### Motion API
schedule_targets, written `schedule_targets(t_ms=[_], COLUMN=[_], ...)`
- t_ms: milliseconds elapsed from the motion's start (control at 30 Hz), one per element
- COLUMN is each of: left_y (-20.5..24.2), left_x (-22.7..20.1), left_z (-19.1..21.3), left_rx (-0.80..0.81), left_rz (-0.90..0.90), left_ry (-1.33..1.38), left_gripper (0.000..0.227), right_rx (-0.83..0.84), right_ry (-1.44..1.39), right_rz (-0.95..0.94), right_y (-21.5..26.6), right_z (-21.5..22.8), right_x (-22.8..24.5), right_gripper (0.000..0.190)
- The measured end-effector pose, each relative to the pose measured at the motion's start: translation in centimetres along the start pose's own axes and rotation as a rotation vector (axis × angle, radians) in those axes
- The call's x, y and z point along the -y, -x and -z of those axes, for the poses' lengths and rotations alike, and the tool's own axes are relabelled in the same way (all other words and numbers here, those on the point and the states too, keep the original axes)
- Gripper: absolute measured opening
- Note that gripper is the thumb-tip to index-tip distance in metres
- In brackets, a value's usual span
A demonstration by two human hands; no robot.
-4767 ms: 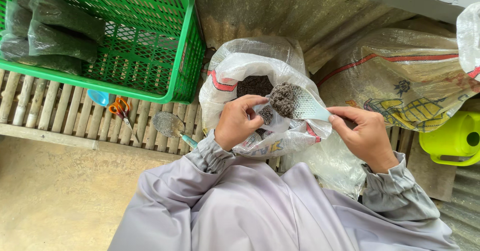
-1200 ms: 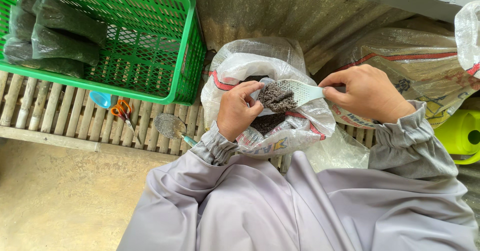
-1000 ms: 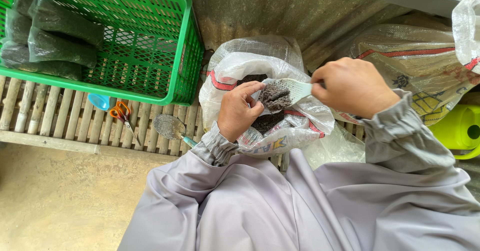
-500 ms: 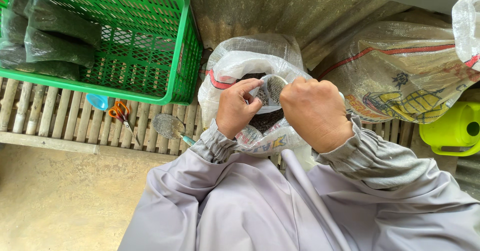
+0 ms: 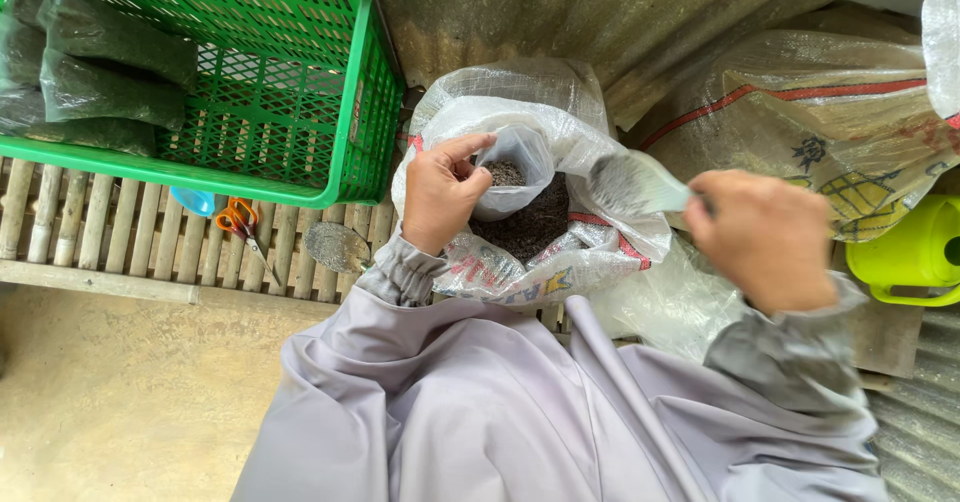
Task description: The person scoops dark grains from a large sack into a small plastic bag using a white scoop. They hold the bag open with one hand while repeatedly filling it with the other. The filled bag is then placed into a green basket.
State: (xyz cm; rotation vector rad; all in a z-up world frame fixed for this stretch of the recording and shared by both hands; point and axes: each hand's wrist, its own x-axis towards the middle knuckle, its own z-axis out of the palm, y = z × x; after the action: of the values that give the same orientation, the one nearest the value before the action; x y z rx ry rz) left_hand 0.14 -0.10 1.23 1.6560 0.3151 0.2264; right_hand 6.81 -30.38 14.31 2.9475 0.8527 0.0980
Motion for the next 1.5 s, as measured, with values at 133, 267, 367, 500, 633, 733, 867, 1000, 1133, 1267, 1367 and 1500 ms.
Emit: schedule_targets(t_ms=[133, 267, 367, 500, 633, 733, 867, 1000, 1133, 1267, 1367, 1500], left_y=[-0.1, 0.1, 0.3, 0.5, 0.5, 0.5, 0.7, 0.9, 1.0, 1.0, 0.9, 0.9], left_x=[0.3, 0.3, 0.3, 0.4, 0.2, -0.1, -0.1, -0.4, -0.6, -0.7, -0.8, -0.5], left_z=[-0.3, -0.4, -0.5, -0.6, -0.8, -0.7, -0.6, -0.4, -0.3, -0.3, -0.2, -0.2], left_rx=[0.017, 0.022, 0.022, 0.028, 0.032, 0.029, 0.029, 0.037, 0.047, 0.041, 0.037, 0.054], left_rz=[0.048, 0.048, 0.045, 0.040, 0.033, 0.029, 0.046, 0.003, -0.028, -0.009, -0.031, -0.051], left_ry=[0.101, 0.094, 0.072, 0.100, 0.064, 0.059, 0.071, 0.014, -0.022, -0.058, -0.075, -0.105], left_gripper=[0.040, 0.039, 0.039, 0.040, 0.040, 0.041, 0.041, 0.041, 0.041, 0.042, 0.041, 0.038], right_rx=[0.132, -0.014, -0.181, -0.107, 0.146, 0.280, 0.337, 0.348, 0.306, 0.349, 0.423, 0.377], right_ry=[-0.163, -0.193, -0.238, -0.399, -0.558, -0.613, -0.665, -0.660, -0.705, -0.791, -0.861, -0.956], right_rz=[0.195, 0.471, 0.570, 0.537, 0.438, 0.368, 0.317, 0.220, 0.121, 0.055, -0.032, -0.021], right_y=[0.1, 0.8, 1.1, 0.4, 0.2, 0.4, 0.3, 0.2, 0.1, -0.1, -0.1, -0.2], right_z=[-12.5, -21.0, -23.7, -25.0, -25.5, -26.1, -26.9, -26.5, -25.0, -22.9, -21.0, -17.7], right_x=[1.0, 4.0, 5.4, 5.6, 5.4, 5.3, 4.0, 2.5, 0.8, -0.9, -2.6, -5.4], right_gripper=[0.011, 0.004, 0.021, 0.014, 0.012, 0.016, 0.020, 0.021, 0.023, 0.024, 0.024, 0.025])
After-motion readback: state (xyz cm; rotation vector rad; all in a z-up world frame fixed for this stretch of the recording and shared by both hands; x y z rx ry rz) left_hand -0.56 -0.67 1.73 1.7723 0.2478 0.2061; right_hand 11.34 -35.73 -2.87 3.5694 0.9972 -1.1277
